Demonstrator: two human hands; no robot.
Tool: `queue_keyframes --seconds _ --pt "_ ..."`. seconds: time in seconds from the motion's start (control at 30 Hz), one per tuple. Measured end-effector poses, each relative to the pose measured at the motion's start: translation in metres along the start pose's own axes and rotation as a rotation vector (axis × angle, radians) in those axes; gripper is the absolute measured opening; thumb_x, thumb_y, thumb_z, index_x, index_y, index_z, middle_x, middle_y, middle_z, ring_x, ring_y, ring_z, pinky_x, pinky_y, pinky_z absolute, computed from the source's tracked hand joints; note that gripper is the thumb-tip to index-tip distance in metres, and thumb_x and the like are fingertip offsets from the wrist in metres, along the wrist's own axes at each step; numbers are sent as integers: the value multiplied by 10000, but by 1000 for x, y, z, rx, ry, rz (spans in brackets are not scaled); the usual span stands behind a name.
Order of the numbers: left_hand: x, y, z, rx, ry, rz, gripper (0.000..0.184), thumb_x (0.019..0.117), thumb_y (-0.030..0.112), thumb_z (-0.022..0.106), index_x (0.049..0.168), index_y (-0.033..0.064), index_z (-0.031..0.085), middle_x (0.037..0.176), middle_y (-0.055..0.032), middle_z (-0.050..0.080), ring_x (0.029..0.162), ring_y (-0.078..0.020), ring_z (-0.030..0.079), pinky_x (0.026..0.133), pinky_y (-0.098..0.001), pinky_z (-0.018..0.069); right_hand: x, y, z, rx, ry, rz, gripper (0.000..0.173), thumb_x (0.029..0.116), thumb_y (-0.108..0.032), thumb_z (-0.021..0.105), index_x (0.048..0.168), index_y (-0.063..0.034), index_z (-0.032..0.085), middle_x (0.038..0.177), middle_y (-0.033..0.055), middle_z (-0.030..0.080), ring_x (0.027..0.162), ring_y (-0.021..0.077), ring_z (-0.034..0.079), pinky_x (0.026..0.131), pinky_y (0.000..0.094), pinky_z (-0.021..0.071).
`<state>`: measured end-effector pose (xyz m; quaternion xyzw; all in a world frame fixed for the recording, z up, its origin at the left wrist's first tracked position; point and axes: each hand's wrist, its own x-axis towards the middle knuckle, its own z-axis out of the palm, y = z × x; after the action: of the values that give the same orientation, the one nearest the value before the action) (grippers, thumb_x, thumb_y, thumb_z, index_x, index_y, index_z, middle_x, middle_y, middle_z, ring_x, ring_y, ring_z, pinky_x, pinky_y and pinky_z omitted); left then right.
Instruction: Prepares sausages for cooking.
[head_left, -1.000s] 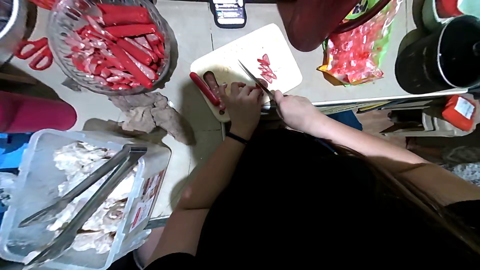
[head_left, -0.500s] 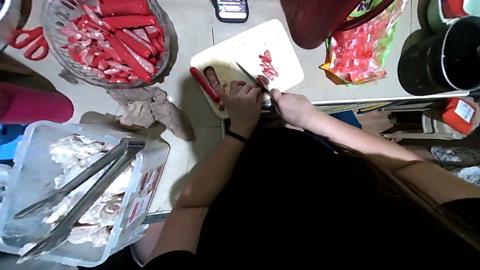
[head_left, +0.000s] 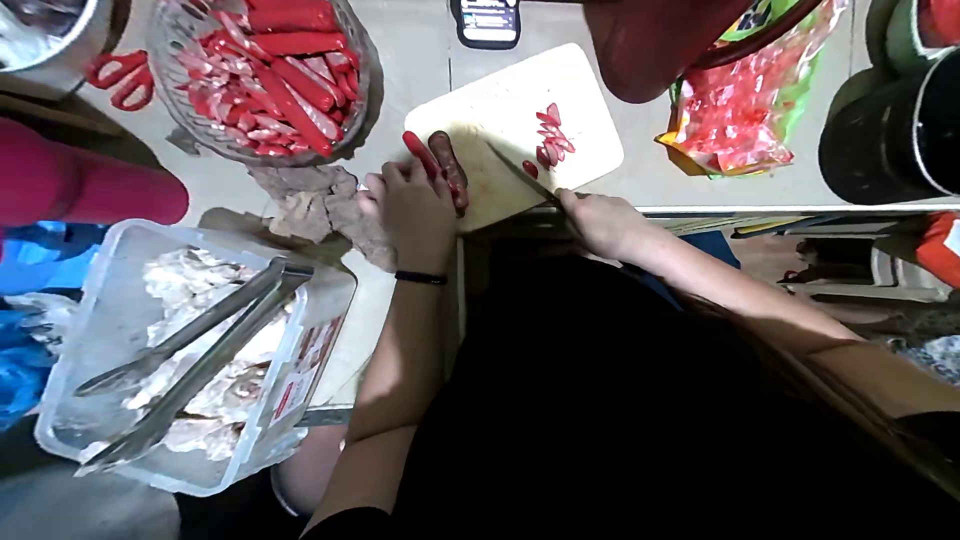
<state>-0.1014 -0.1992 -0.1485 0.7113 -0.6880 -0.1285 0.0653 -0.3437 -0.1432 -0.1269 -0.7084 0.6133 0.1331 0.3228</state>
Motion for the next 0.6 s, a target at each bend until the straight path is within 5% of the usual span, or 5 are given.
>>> queue_keyframes --seconds 0.2,0.33,0.47,0.6 --pt "-11 5 3 -26 9 77 720 920 507 690 1458 49 553 1406 -290 532 1288 -522 481 995 -711 368 6 19 -14 19 70 73 301 1110 -215 397 1328 -30 490 998 236 674 961 461 698 774 630 548" --pt "-6 0 1 -172 -69 15 632 993 368 628 1482 -10 500 1400 -301 540 1286 -468 537 1055 -612 435 9 26 -13 38 85 93 293 1109 -215 404 1319 -32 497 1001 234 672 964 457 696 774 626 546" --pt "4 8 -2 -237 -96 -109 780 1036 389 540 1610 -15 201 1411 -295 548 1266 -420 592 1060 -574 464 10 25 -15 58 115 146 299 1099 -209 412 1325 -30 490 992 246 680 968 470 699 769 634 545" --pt "22 15 -5 -114 -144 -164 654 1047 327 490 1589 29 276 1135 -296 686 1080 -470 679 894 -651 514 7 14 -16 69 113 160 311 1095 -197 426 1353 -31 476 1009 241 683 984 464 699 786 629 550"
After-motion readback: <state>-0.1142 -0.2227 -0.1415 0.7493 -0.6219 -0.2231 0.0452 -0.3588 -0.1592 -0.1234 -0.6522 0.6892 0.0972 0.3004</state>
